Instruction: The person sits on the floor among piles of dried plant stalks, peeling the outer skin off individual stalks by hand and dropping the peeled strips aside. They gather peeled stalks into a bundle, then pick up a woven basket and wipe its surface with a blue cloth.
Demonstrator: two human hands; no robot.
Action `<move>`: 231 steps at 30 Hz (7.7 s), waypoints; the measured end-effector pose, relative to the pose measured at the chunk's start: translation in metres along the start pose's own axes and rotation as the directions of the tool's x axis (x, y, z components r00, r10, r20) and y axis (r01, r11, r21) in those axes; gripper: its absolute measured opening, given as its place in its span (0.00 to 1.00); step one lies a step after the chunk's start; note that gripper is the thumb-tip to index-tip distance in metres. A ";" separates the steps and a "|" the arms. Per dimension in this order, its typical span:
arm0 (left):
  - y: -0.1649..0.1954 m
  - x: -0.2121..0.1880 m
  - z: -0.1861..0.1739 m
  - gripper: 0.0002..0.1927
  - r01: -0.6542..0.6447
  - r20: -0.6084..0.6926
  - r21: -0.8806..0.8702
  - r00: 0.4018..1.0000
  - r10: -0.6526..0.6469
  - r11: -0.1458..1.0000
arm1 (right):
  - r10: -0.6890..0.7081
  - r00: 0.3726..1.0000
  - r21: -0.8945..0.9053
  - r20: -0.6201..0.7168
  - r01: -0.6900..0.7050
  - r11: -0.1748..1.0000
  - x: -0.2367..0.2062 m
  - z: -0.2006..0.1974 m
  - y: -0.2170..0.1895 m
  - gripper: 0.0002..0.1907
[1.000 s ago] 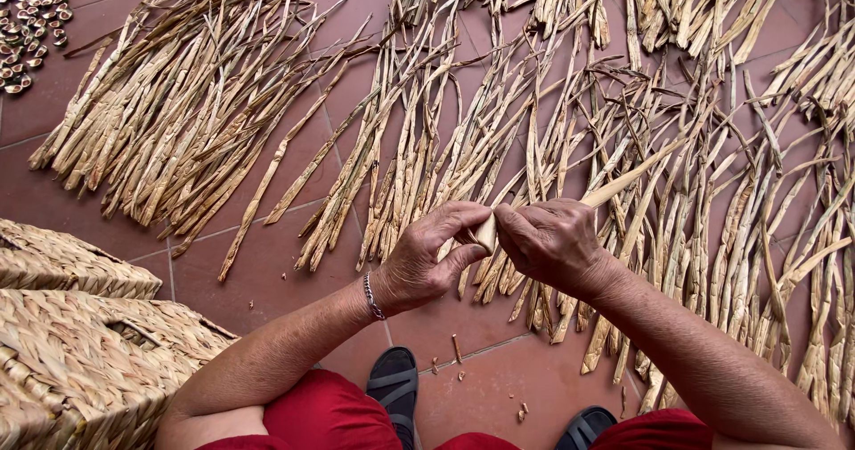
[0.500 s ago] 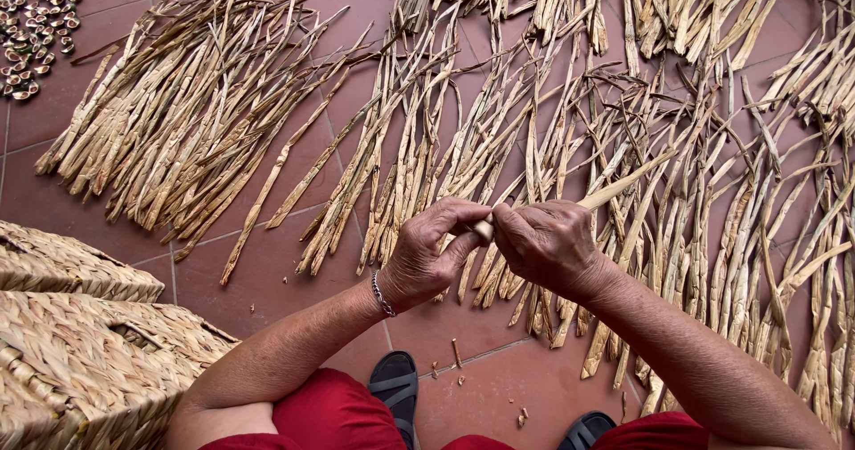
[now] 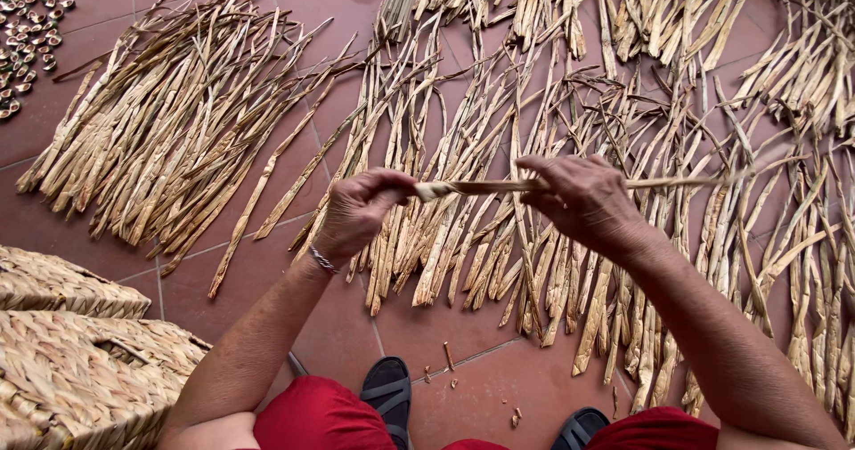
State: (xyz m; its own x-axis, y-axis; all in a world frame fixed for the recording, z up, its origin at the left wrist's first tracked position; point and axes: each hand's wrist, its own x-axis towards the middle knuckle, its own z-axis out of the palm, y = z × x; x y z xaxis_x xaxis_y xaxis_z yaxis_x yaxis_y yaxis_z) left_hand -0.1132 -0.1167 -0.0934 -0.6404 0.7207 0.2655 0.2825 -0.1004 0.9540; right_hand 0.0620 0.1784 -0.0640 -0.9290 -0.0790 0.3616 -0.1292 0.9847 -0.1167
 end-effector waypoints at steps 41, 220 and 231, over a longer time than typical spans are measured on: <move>-0.004 -0.016 0.057 0.07 0.366 0.468 -0.118 0.840 -0.273 0.923 | -0.210 0.971 -0.031 -0.117 0.207 0.978 -0.012 0.035 -0.014 0.00; -0.322 -0.075 -0.061 0.09 0.587 0.181 0.737 0.307 -0.934 0.336 | 0.517 0.834 -0.054 0.190 -0.517 0.854 -0.148 0.343 -0.130 0.30; -0.366 -0.061 -0.045 0.17 0.419 0.046 0.841 0.575 -0.817 0.343 | 0.518 0.835 -0.044 0.187 -0.519 0.853 -0.137 0.334 -0.131 0.30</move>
State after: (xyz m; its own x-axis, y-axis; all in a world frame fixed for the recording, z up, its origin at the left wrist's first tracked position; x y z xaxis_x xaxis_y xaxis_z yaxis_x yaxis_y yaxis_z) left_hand -0.2093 -0.1550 -0.4523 -0.5656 0.5279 -0.6335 0.4288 0.8445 0.3209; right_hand 0.0900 0.0086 -0.4071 -0.9073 0.4148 0.0685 0.3875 0.8883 -0.2464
